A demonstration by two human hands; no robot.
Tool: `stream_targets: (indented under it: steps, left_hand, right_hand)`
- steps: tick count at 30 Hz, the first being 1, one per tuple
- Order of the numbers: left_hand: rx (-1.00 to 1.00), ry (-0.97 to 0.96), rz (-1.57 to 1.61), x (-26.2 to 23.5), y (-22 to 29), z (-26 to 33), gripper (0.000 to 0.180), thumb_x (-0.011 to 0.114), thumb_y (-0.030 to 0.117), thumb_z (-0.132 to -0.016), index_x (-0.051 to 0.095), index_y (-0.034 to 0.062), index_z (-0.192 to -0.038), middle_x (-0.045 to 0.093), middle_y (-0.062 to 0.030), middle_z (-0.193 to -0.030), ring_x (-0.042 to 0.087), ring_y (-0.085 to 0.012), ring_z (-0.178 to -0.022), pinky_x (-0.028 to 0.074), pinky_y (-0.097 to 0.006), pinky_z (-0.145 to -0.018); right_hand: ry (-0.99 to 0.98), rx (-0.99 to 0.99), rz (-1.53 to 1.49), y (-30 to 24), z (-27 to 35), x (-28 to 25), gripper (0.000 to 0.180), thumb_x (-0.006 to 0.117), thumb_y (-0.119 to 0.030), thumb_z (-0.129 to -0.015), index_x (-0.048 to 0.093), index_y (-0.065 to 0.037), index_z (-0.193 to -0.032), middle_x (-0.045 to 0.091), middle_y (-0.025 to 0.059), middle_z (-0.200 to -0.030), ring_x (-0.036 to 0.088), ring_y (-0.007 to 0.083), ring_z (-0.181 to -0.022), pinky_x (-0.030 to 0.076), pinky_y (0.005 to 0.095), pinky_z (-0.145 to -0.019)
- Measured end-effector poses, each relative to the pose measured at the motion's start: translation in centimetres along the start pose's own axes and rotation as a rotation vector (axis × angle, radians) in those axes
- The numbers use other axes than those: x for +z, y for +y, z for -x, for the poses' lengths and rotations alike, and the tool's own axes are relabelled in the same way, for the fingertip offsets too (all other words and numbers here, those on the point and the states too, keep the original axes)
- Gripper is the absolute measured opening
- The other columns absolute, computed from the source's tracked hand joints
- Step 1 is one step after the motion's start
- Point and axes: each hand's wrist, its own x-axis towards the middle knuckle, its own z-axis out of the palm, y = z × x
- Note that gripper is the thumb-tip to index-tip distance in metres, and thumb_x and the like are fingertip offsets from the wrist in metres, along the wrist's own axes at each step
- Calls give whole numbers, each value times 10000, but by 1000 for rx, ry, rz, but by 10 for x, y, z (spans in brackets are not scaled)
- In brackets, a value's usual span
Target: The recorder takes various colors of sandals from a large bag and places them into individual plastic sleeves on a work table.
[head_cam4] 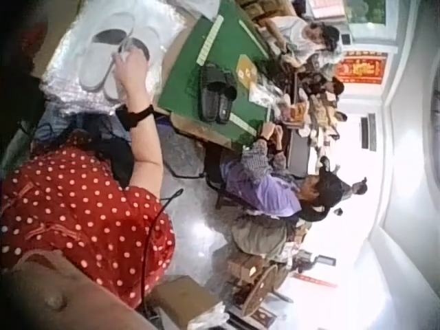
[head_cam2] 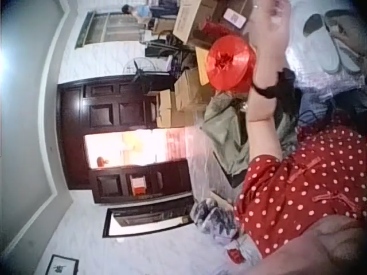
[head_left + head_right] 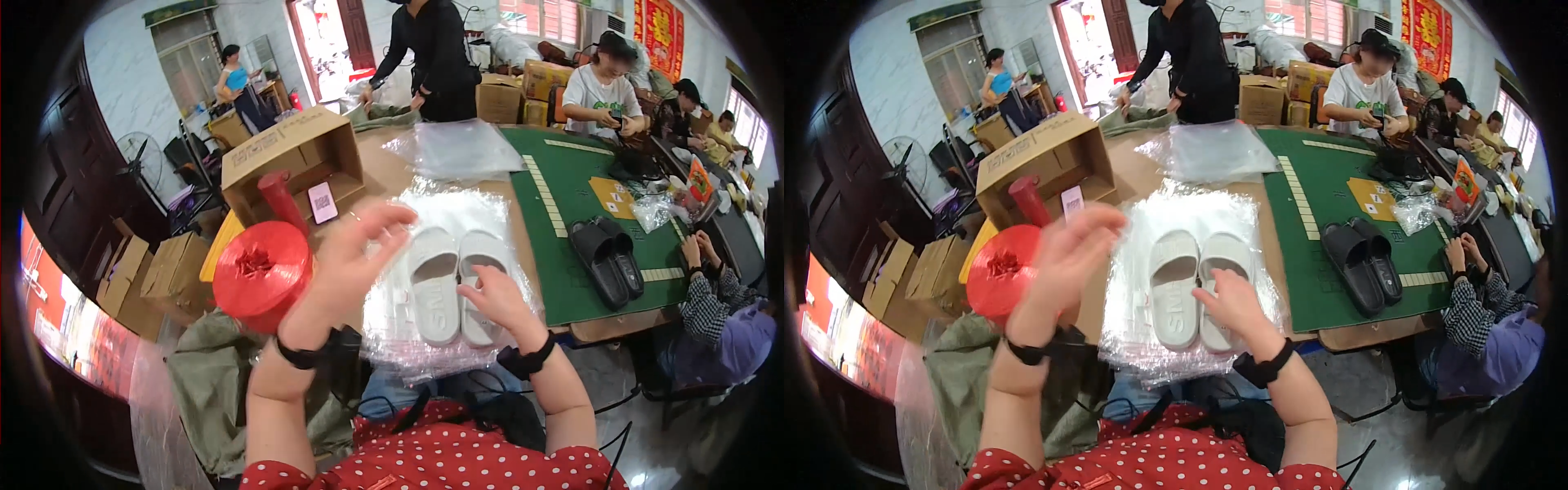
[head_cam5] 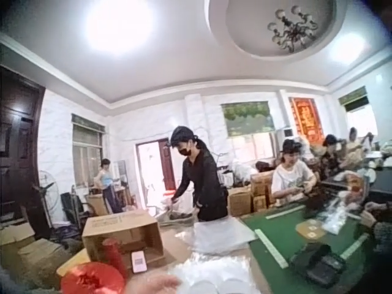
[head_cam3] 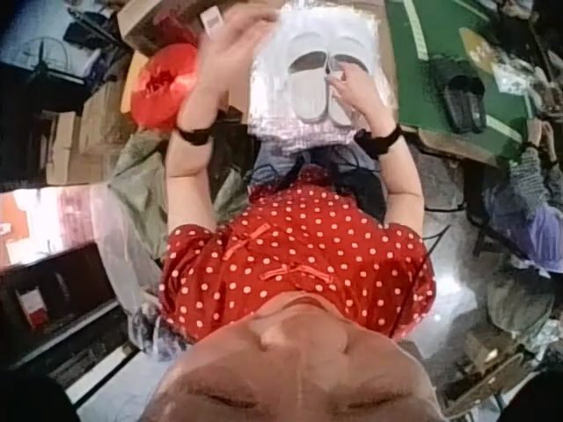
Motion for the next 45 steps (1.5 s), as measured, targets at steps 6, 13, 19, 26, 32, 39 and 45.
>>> stream_targets:
  steps: [6, 13, 19, 26, 32, 39, 45]
  left_hand:
    - [-110, -280, -453, 99, -146, 88, 613, 602, 145, -911, 339, -89, -1412, 419, -327, -1412, 493, -472, -1238, 417, -477, -1054]
    - [-252, -296, -225, 103, -163, 107, 831, 634, 325, -915, 195, -91, -1486, 437, -342, -1413, 471, -475, -1268, 408, -485, -1044]
    - [-111, -336, -353, 105, -168, 117, 815, 677, 495, -841, 419, 0, -1435, 432, -329, -1427, 436, -454, -1312, 357, -469, -1103]
    - [-205, -227, -571, 125, -136, 120, 722, 724, 488, -783, 561, 5, -1294, 455, -361, -1362, 445, -484, -1262, 379, -523, -1034]
    - [-182, -203, -665, 140, -127, 106, 600, 802, 411, -711, 604, 73, -1166, 548, -251, -1210, 541, -419, -1087, 458, -484, -868]
    - [12, -361, -386, 119, -137, 92, 383, 786, 258, -736, 660, 119, -1070, 617, -116, -1170, 593, -352, -997, 488, -449, -848]
    - [-55, -229, -368, 121, -148, 92, 377, 791, 281, -751, 681, 139, -1083, 667, -58, -1076, 620, -333, -907, 529, -406, -814]
  right_hand:
    - [24, 164, 253, -8, -31, 52, 604, 640, -552, -859, 641, 47, -938, 670, 241, -875, 672, 405, -786, 542, 473, -713]
    - [25, 174, 209, 19, -43, 50, 452, 618, -426, -844, 658, 16, -764, 664, 230, -738, 667, 399, -715, 533, 485, -688]
    - [375, 319, -169, 61, 0, -16, 332, 678, -264, -836, 633, 54, -751, 632, 185, -677, 594, 238, -605, 461, 416, -598]
    - [911, 591, -951, 69, 121, -91, 284, 545, -287, -1005, 597, -16, -1073, 582, 18, -864, 547, 115, -730, 433, 273, -617]
    - [930, 591, -855, 56, 134, -102, 268, 564, -277, -997, 605, -24, -1079, 604, 5, -860, 567, 102, -718, 433, 264, -611]
    - [800, 519, -979, 44, 138, -82, 210, 556, -212, -1000, 623, -39, -1100, 614, -40, -888, 542, 52, -737, 415, 230, -624]
    - [770, 448, -1011, 47, 142, -82, 213, 546, -166, -1000, 622, -24, -1140, 654, -17, -977, 586, 58, -823, 442, 216, -689]
